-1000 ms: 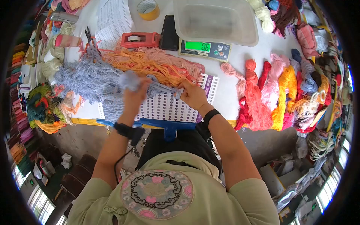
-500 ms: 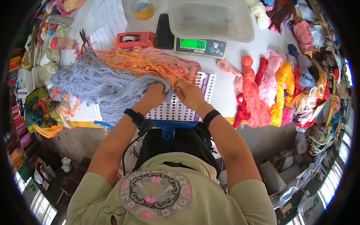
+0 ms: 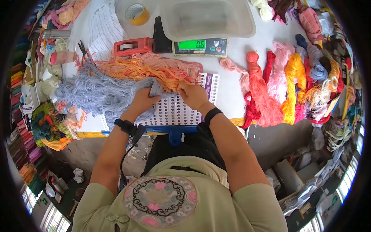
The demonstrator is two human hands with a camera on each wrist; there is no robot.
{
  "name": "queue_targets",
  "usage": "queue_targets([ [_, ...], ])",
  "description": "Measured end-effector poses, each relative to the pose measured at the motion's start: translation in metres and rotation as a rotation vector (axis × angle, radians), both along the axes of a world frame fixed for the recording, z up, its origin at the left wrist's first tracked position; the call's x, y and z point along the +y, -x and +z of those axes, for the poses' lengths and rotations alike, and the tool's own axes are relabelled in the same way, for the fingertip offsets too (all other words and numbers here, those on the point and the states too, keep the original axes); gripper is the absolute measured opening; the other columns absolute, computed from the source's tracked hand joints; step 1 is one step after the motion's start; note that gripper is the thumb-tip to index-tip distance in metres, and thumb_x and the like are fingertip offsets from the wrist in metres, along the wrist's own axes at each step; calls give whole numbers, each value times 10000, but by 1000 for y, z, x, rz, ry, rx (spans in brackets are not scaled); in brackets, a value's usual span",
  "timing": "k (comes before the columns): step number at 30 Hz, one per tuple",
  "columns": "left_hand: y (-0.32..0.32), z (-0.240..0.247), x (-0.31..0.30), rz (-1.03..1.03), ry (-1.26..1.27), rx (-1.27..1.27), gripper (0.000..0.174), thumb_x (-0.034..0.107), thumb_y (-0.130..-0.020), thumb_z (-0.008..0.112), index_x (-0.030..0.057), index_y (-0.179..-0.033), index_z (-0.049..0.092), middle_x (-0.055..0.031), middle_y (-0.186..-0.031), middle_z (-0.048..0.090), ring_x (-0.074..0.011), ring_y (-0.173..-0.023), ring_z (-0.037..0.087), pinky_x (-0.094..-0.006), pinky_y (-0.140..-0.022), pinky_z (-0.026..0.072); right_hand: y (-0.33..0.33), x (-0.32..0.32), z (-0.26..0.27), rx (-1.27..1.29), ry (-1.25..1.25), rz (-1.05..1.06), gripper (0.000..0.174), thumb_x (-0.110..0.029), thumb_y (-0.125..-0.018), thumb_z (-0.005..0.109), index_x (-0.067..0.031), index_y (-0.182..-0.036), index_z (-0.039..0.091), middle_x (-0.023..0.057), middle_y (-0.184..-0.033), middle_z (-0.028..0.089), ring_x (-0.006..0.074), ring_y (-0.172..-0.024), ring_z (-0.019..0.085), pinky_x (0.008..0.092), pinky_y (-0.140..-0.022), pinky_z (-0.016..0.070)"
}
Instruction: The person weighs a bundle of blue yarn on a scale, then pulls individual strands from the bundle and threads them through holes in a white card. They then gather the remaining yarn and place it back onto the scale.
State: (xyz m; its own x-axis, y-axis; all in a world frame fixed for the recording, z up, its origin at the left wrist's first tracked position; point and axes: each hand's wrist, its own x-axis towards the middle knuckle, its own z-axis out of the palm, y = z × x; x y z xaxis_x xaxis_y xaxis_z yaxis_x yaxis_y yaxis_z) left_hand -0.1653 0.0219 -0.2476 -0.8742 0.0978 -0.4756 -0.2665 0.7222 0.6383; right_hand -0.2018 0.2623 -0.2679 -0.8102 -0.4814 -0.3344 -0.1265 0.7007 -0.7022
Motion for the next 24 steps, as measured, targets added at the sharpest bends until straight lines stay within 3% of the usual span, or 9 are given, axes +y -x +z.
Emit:
queue_targets([
  [2, 1, 2, 8, 86, -165, -211, 428, 332, -740, 756, -35, -943, 673, -247, -874, 665, -392, -813, 649, -414, -715, 498, 1, 0, -1, -36, 21, 1, 121, -252, -894, 546, -173, -982, 567, 105, -774, 669, 342, -730, 650, 458, -652, 506],
  [5, 5, 16, 38, 34, -68, -52, 471, 385, -719, 755, -56, -853, 660, -252, -804, 646, -399, -788, 640, -437, -703, 498, 2, 2, -3, -70, 28, -9, 124, -246, -887, 552, -171, -983, 575, 109, -775, 669, 340, -738, 653, 454, -654, 506],
  [11, 12, -7, 42, -84, 34, -46, 446, 341, -716, 743, -86, -806, 647, -256, -759, 636, -393, -737, 637, -431, -679, 497, 2, 3, -4, -90, 69, 26, 128, -232, -879, 562, -167, -990, 574, 100, -782, 674, 339, -740, 654, 454, -659, 508],
  [14, 13, -16, 33, -25, -98, -94, 420, 306, -714, 735, -95, -796, 640, -265, -765, 637, -396, -737, 635, -434, -681, 496, -3, 2, -2, 58, 118, 39, 137, -217, -871, 566, -130, -977, 563, 109, -763, 668, 339, -722, 653, 451, -647, 511],
  [16, 15, -23, 32, -19, -107, -116, 413, 294, -715, 730, -98, -808, 641, -270, -777, 639, -395, -742, 637, -430, -684, 496, -5, -2, -3, 157, -9, 153, 147, -195, -855, 573, -82, -947, 550, 132, -733, 656, 353, -678, 647, 448, -608, 515],
  [24, 20, -23, 30, 24, -230, -194, 416, 258, -718, 714, -110, -899, 640, -273, -807, 652, -382, -775, 652, -405, -701, 501, 0, -9, 3, 291, -79, 341, 185, -180, -799, 589, -25, -882, 532, 153, -667, 643, 332, -590, 650, 436, -516, 508],
])
